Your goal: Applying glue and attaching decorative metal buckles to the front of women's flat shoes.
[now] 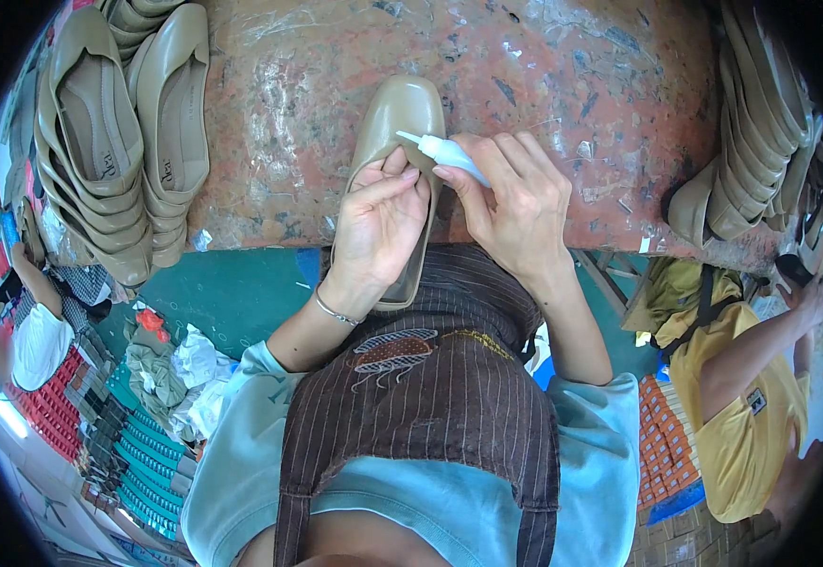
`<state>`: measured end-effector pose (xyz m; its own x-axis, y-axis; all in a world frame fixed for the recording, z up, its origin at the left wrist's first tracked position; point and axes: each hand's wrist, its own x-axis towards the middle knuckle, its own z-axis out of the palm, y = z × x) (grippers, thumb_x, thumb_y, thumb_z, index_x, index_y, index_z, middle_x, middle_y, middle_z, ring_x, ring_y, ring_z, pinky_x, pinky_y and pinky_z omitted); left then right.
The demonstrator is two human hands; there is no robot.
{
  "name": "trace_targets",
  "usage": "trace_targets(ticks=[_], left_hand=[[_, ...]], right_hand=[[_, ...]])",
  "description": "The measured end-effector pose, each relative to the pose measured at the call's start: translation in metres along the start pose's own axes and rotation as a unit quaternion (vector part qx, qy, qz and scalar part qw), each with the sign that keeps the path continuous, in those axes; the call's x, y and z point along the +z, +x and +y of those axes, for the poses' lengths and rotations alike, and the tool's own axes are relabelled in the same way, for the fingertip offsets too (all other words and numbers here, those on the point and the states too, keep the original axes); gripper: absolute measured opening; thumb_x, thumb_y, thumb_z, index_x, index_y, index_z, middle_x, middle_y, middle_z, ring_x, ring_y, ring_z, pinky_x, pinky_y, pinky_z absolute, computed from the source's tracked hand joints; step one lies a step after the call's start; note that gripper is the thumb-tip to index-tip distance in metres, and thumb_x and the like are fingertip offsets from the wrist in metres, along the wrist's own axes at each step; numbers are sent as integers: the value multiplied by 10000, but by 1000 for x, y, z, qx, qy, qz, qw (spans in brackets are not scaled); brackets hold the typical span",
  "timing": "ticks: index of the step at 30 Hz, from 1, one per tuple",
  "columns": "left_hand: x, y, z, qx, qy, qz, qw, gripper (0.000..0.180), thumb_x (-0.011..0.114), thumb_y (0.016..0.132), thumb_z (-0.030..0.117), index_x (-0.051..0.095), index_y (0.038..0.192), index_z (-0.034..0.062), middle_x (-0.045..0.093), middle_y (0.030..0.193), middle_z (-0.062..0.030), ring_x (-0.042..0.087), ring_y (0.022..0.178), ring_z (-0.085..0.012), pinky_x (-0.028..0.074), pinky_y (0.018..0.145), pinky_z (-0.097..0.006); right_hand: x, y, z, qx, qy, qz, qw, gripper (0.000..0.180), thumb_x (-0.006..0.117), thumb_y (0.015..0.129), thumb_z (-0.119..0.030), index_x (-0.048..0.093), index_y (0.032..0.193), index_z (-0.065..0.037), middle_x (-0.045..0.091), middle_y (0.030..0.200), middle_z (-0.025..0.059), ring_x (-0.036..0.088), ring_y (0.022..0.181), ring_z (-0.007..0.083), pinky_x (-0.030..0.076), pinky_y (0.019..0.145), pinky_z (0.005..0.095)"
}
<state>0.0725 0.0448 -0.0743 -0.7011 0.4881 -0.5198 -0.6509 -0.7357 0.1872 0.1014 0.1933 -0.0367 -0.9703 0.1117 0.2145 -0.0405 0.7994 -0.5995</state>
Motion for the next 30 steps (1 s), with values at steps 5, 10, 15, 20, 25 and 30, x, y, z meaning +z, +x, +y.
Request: trace_targets(ticks=[5, 10, 15, 20, 25, 30], left_hand=[[-1, -2, -1, 9, -28, -34, 999, 198, 500, 823, -126, 582, 951, 1, 607, 1083, -89, 551, 1065, -176, 426, 945, -301], [5, -3, 1, 11, -21, -20, 1000, 186, 508, 809, -140, 585, 831, 27, 603, 1057, -79, 549, 1018, -162, 425, 915, -290], [-2, -2, -2, 28, -4, -40, 999, 167, 491, 812, -131, 584, 859, 0, 585, 1104, -101, 540, 1049, -170, 409, 950, -304], [3, -1, 0, 9, 11, 23, 1000, 214, 496, 794, -160, 573, 728, 28, 587, 1160, -166, 516, 1149, -230, 357, 1037, -332], [-1, -1, -1, 13, -13, 13, 1000, 216, 501, 791, -162, 572, 720, 29, 593, 1162, -170, 525, 1139, -234, 362, 1037, -334], [-10, -1, 0, 12, -34, -60, 998, 258, 483, 824, -131, 561, 1056, -50, 596, 1141, -117, 542, 1087, -186, 410, 969, -297]], right_hand=[[-1, 4, -1, -16, -5, -2, 1000, 178, 725, 760, -186, 664, 863, -55, 611, 728, 68, 556, 633, 234, 459, 549, 337], [-1, 6, -3, -13, -23, -11, 1000, 171, 726, 758, -187, 660, 848, -58, 611, 720, 69, 556, 623, 234, 458, 532, 338], [-1, 9, -7, -10, -34, -20, 999, 160, 727, 757, -177, 657, 839, -57, 609, 713, 69, 557, 621, 234, 458, 530, 340], [-3, 12, -10, -21, -37, -20, 999, 153, 726, 752, -160, 653, 836, -56, 613, 713, 72, 558, 621, 237, 461, 529, 343], [-6, 11, -12, -9, -35, -23, 999, 150, 728, 747, -154, 653, 833, -55, 612, 704, 75, 557, 617, 246, 464, 534, 349], [-16, 7, -4, 22, -36, -54, 998, 168, 726, 748, -141, 664, 870, -43, 639, 749, 92, 580, 647, 254, 473, 554, 343]])
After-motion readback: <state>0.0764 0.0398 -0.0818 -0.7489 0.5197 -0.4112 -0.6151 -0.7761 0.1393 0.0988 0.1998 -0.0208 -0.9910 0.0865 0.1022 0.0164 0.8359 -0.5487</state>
